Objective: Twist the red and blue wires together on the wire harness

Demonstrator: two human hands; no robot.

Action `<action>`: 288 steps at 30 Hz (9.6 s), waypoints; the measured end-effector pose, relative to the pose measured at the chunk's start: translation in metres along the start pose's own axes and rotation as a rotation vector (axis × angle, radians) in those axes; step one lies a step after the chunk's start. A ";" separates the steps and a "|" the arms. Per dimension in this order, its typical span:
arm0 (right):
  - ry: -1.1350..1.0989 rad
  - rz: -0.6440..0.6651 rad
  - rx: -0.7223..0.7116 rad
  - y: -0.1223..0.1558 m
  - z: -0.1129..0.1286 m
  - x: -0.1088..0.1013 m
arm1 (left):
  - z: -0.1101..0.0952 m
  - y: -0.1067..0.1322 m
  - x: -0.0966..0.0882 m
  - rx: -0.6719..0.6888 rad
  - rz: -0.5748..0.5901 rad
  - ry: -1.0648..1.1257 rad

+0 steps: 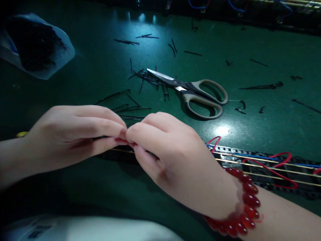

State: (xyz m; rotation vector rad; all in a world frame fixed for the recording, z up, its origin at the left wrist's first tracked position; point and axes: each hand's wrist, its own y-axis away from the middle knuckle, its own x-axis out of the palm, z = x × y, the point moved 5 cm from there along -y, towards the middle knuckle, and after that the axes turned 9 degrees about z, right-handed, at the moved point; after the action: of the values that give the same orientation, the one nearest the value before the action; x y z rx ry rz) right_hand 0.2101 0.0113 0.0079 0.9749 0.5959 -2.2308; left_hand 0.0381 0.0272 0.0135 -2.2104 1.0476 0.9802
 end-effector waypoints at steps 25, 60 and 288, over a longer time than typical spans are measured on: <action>0.044 0.086 -0.055 0.001 0.003 0.002 | 0.001 -0.003 0.000 0.023 0.045 0.097; 0.028 0.085 -0.060 0.004 0.002 0.003 | 0.003 -0.005 0.002 0.007 0.095 0.100; 0.056 0.080 -0.041 0.000 -0.003 0.001 | 0.007 -0.001 0.007 -0.098 0.126 0.029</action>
State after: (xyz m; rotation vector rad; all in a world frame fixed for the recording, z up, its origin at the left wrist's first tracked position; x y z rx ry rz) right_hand 0.2106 0.0130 0.0050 1.0254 0.6143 -2.1198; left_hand 0.0395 0.0300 0.0039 -2.2657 1.1881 1.0780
